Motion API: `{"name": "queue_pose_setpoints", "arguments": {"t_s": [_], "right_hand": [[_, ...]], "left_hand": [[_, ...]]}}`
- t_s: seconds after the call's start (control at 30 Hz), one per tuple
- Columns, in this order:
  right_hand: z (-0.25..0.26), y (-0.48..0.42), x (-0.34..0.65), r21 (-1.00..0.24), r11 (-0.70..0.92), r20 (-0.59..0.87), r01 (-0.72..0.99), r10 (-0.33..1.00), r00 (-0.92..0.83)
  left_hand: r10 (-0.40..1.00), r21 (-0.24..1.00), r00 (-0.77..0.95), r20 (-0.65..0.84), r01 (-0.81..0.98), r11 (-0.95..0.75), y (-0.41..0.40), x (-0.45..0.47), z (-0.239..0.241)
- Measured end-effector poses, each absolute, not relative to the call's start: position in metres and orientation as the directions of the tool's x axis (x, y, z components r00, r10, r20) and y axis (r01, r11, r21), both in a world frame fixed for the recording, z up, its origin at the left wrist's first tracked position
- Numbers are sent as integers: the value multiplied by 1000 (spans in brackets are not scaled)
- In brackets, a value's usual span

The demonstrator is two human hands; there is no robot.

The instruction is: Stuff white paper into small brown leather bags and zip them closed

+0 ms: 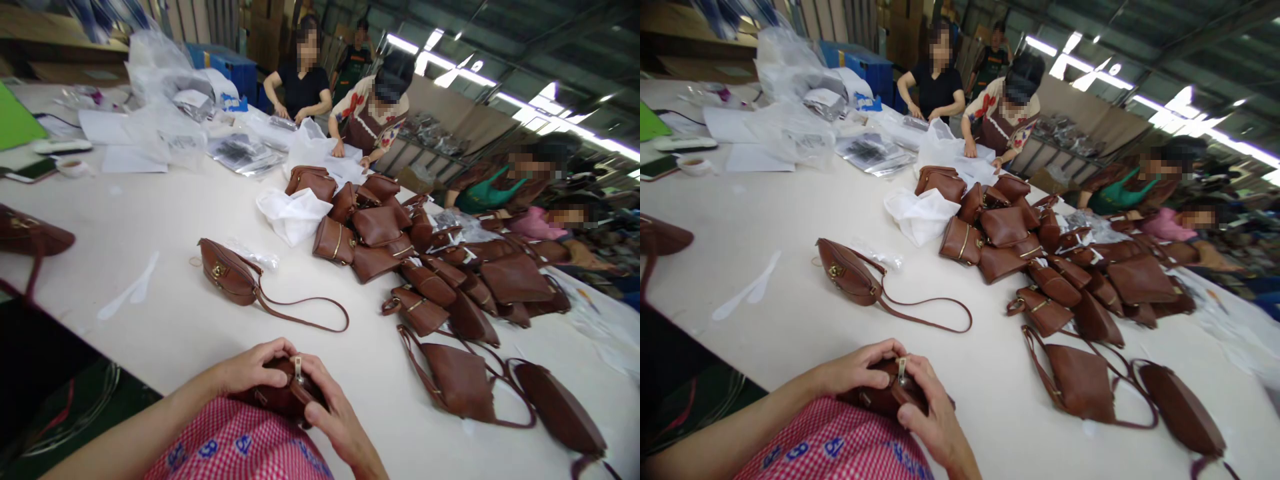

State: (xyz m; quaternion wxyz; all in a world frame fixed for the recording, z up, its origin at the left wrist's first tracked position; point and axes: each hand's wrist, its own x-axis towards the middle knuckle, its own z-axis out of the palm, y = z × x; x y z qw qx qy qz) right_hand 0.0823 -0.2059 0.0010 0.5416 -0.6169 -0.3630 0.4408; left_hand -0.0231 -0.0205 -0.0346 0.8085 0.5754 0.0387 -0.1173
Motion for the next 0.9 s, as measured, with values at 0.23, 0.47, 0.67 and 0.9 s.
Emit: {"name": "queue_pose_setpoints", "arguments": {"t_s": [0.23, 0.47, 0.67, 0.9], "right_hand": [[-8, -202, 68, -990, -127, -135, -58, 766, 628], [-9, -209, 75, -992, -89, -123, -87, 785, 607], [-6, -213, 67, -964, -124, 28, 233, 829, 558], [-7, -215, 66, -975, -76, 66, 208, 798, 599]], "left_hand": [[-163, 963, 958, -235, 252, 95, -20, -13, -31], [-195, 963, 943, -269, 262, -63, -26, -2, -14], [-48, 945, 949, -311, 303, -126, -45, -2, -9], [-189, 975, 957, -218, 207, -76, -34, -3, -17]]}}
